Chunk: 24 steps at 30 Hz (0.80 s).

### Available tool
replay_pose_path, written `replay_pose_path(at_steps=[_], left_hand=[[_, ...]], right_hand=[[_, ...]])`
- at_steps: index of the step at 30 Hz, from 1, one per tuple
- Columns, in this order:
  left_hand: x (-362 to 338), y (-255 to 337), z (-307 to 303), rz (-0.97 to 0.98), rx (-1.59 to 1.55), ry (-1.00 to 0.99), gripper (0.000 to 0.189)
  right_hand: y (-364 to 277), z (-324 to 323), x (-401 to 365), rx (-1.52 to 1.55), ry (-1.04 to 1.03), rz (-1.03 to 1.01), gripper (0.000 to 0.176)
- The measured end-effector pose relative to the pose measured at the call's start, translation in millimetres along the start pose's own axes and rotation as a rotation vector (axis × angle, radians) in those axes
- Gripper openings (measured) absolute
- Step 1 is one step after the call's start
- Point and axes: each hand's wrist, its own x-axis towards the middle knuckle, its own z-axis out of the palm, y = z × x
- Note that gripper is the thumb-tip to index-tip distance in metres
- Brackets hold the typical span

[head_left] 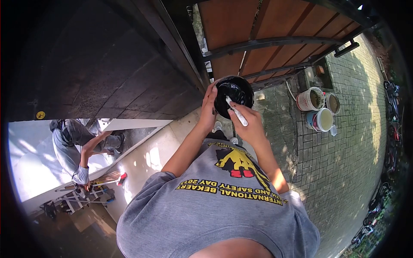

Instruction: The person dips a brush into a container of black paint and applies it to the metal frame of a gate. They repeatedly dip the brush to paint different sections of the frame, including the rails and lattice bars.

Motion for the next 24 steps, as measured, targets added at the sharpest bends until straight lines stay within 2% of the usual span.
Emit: replay_pose_path(at_steps=[2,4,5,8,9,12,13,16,24], left_hand=[[0.2,-4.4,-4.3,-0.018,-0.019,-0.005,0.053],[-1.5,-2.0,-3.8,-0.044,-0.05,0.004,0.052],[-1.0,-3.7,-4.5,-0.041,-0.045,-0.007,0.051],[1.4,-15.8,-9.7,-0.041,-0.014,-0.034,0.05],[1.8,-19.5,-11.6,-0.047,0.006,-0.038,0.05],[4.4,-25.5,-15.1,-0.067,-0.03,-0.061,0.05],[2.2,-26.7,-15.3,-0.078,-0.061,-0.065,0.05],[2.4,-32.2,-21.7,-0.112,-0.115,-0.018,0.051],[3.3,-31.2,-27.7,-0.156,-0.133,0.007,0.054]], right_hand=[[-2.5,2.0,-3.2,0.084,0.051,0.049,0.024],[-1.2,0.8,-9.3,0.259,0.126,0.336,0.022],[7.0,5.0,-11.8,0.235,0.235,0.228,0.023],[16.2,1.2,-10.9,0.039,0.126,0.072,0.022],[16.2,-0.2,-13.0,0.064,0.087,0.096,0.022],[22.5,3.8,-23.0,0.577,0.221,0.286,0.024],[15.2,-4.1,-21.5,0.658,0.242,0.47,0.024],[33.1,-8.6,-24.8,0.923,0.345,0.625,0.03],[57.6,-8.0,-38.9,1.293,0.345,0.849,0.052]])
